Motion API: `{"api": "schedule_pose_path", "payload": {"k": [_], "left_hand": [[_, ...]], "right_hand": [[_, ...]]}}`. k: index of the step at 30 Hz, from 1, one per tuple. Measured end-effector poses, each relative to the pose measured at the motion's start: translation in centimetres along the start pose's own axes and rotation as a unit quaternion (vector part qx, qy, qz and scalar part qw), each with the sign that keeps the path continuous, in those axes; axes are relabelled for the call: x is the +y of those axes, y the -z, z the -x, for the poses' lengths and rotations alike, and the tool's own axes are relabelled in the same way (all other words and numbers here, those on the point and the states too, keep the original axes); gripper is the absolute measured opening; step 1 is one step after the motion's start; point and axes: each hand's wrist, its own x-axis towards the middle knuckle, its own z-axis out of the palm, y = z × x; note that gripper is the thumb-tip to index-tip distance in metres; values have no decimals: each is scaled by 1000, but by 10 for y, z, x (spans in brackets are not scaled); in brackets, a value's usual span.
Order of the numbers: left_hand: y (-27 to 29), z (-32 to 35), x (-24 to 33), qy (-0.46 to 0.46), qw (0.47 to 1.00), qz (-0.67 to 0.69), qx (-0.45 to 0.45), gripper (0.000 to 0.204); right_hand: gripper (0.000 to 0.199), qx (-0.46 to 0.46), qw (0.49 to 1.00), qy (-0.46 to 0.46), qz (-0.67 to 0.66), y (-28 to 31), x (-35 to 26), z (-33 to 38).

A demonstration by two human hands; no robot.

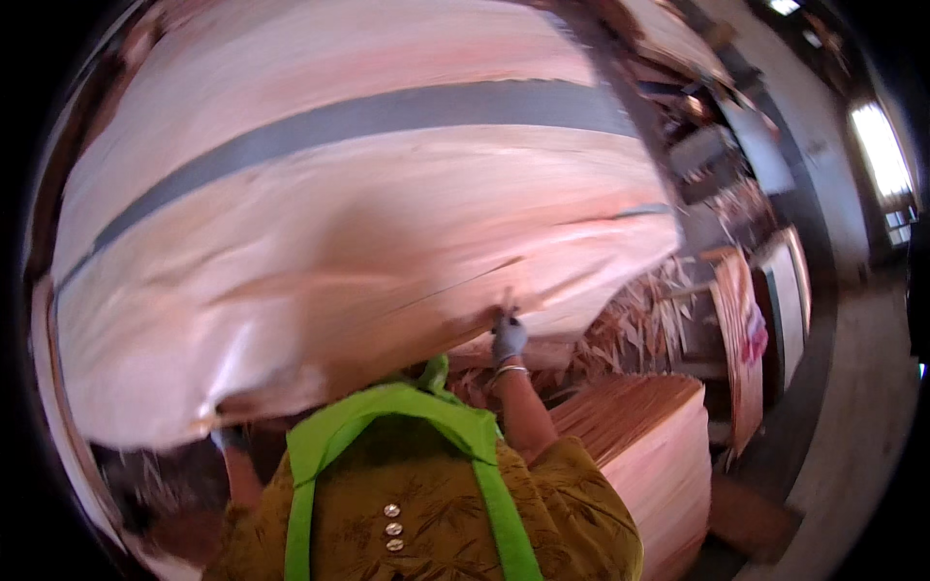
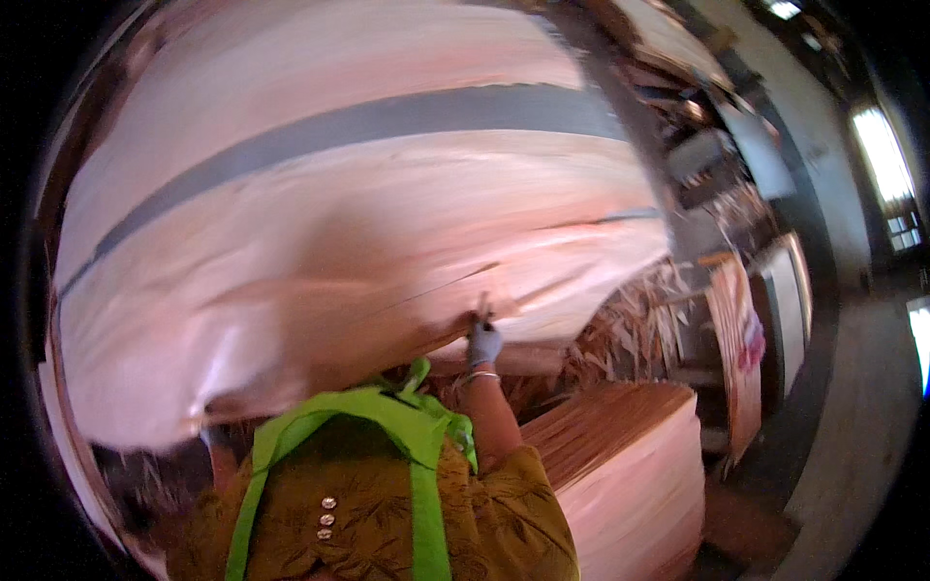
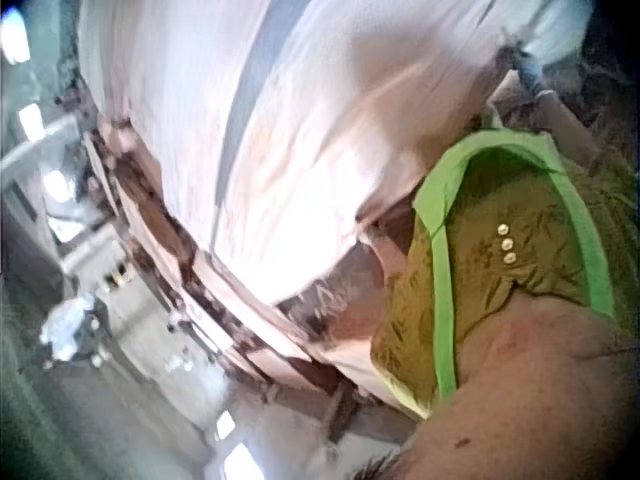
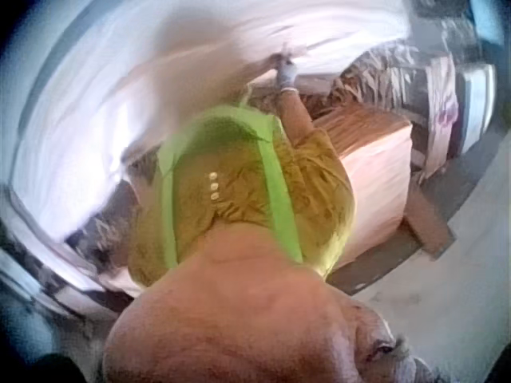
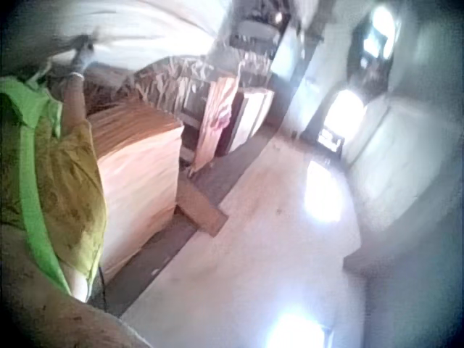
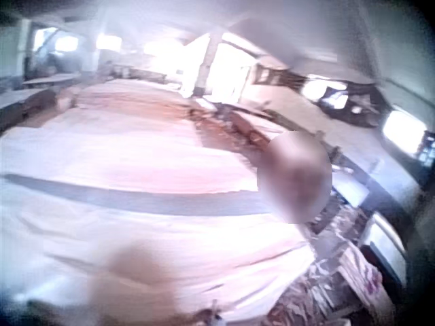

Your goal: The person sorts and stacks sheets of wood veneer by hand. They pick up individual strips and large sheets, align them, and place them onto organized stacks on a table or the floor.

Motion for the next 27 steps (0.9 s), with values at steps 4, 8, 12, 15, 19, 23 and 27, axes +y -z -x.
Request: {"api": "schedule_pose_path", "payload": {"k": [4, 8, 12, 15, 19, 23, 27], "left_hand": [[-23, -11, 4, -13, 997, 30, -72, 34], [-48, 3, -13, -19, 1000, 1, 15, 37], [-76, 28, -13, -40, 983, 178, 27, 35], [-21, 23, -6, -84, 978, -107, 159, 34], [-223, 87, 5, -427, 689, -523, 263, 56], [-340, 135, -1, -463, 440, -770, 15, 52], [-397, 117, -92, -319, 496, -735, -334, 53]], "right_hand": [[50, 132, 979, -102, -118, 38, 55, -18], [51, 207, 970, 42, -119, 37, -18, 7], [35, 8, 981, 173, 86, 39, -59, -11], [37, -99, 969, 180, 135, 13, -65, -38], [37, 3, 968, 163, 194, 35, -39, -46], [23, -105, 976, 167, 91, 20, -68, -34], [37, -34, 983, 105, 147, 27, -62, -37]]}}
